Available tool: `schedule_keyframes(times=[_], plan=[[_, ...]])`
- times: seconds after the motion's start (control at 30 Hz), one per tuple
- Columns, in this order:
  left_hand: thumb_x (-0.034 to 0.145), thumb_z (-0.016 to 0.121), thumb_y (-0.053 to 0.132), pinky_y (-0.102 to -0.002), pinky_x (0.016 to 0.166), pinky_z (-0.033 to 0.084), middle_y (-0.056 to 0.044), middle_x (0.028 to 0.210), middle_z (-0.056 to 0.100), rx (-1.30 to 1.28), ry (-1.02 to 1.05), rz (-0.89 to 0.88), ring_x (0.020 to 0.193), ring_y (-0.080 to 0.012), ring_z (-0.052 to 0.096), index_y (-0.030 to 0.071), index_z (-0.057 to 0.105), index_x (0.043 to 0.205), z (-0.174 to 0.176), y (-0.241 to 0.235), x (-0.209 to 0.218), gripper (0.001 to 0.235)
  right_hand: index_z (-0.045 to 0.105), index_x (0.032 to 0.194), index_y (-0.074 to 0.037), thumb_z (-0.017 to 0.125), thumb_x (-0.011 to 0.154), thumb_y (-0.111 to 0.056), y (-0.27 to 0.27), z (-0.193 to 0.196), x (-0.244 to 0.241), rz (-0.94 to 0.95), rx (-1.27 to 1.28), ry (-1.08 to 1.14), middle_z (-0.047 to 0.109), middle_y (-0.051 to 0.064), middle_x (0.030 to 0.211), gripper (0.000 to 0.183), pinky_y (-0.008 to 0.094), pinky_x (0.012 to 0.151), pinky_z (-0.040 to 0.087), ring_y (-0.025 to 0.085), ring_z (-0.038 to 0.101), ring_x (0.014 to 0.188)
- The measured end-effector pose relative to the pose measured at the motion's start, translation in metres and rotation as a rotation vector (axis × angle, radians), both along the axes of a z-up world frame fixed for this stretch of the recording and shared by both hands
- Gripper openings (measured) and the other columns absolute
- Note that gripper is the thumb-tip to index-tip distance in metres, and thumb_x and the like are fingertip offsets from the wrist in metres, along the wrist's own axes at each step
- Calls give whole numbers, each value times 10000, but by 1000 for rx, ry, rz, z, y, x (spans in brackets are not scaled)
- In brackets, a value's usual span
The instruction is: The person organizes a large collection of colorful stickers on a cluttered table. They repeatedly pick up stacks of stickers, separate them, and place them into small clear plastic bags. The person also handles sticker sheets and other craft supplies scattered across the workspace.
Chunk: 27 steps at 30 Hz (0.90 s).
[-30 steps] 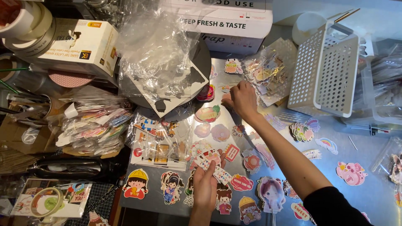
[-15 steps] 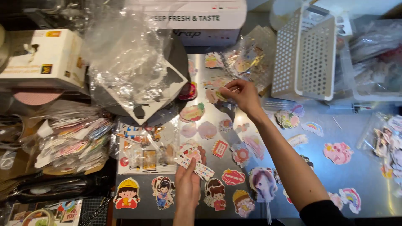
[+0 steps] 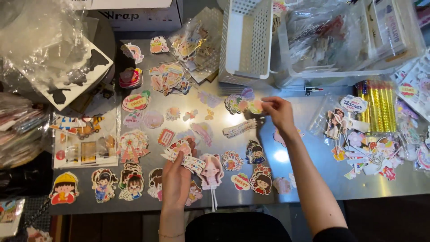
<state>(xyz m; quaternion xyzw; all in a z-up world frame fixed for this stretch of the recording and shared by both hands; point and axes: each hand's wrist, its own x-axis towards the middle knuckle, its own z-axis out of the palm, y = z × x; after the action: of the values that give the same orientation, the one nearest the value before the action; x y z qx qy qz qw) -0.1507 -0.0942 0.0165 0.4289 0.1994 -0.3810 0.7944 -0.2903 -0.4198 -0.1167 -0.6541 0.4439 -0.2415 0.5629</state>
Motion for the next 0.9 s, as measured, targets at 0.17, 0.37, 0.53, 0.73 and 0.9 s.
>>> schedule_keyframes(times=[0.17, 0.37, 0.53, 0.73, 0.9], plan=[[910, 523, 93, -430, 1163, 388, -256, 1522, 511, -25, 85, 69, 1373, -313, 517, -97, 413, 1472, 15, -16, -52, 603, 794, 993, -111, 762, 873, -148, 3, -17, 56, 158, -161, 141, 773, 19, 850, 129, 242, 687, 558, 89, 691, 750], [988, 429, 81, -547, 1206, 337, -297, 1557, 398, -304, 76, 163, 1456, -435, 395, -104, 363, 1490, -1, -9, -84, 540, 783, 1088, -68, 708, 1016, -179, 38, 52, 24, 174, -595, 122, 646, 140, 1000, 152, 359, 744, 571, 311, 707, 811], [980, 448, 3, -635, 1080, 453, -380, 1430, 500, -337, -73, 70, 1318, -481, 523, -140, 419, 1437, -30, 7, -93, 479, 748, 1173, -79, 613, 1034, -276, 143, 168, -24, 388, 11, -27, 730, 159, 1011, 277, 313, 671, 555, 237, 649, 761], [986, 584, -4, -457, 1051, 525, -245, 1433, 571, -165, -312, 126, 1287, -307, 587, -75, 485, 1433, -11, 32, -104, 463, 672, 1278, -13, 902, 761, -221, 245, 166, -32, 494, 154, 98, 700, 244, 1064, 603, 349, 726, 605, 287, 688, 921], [944, 660, -31, -392, 1053, 535, -186, 1388, 614, -109, -381, 172, 1261, -236, 597, -38, 485, 1444, -38, 62, -99, 529, 792, 1056, -40, 763, 929, -214, 284, 123, -33, 485, 137, 137, 743, 187, 701, 217, 325, 661, 583, 243, 726, 604]])
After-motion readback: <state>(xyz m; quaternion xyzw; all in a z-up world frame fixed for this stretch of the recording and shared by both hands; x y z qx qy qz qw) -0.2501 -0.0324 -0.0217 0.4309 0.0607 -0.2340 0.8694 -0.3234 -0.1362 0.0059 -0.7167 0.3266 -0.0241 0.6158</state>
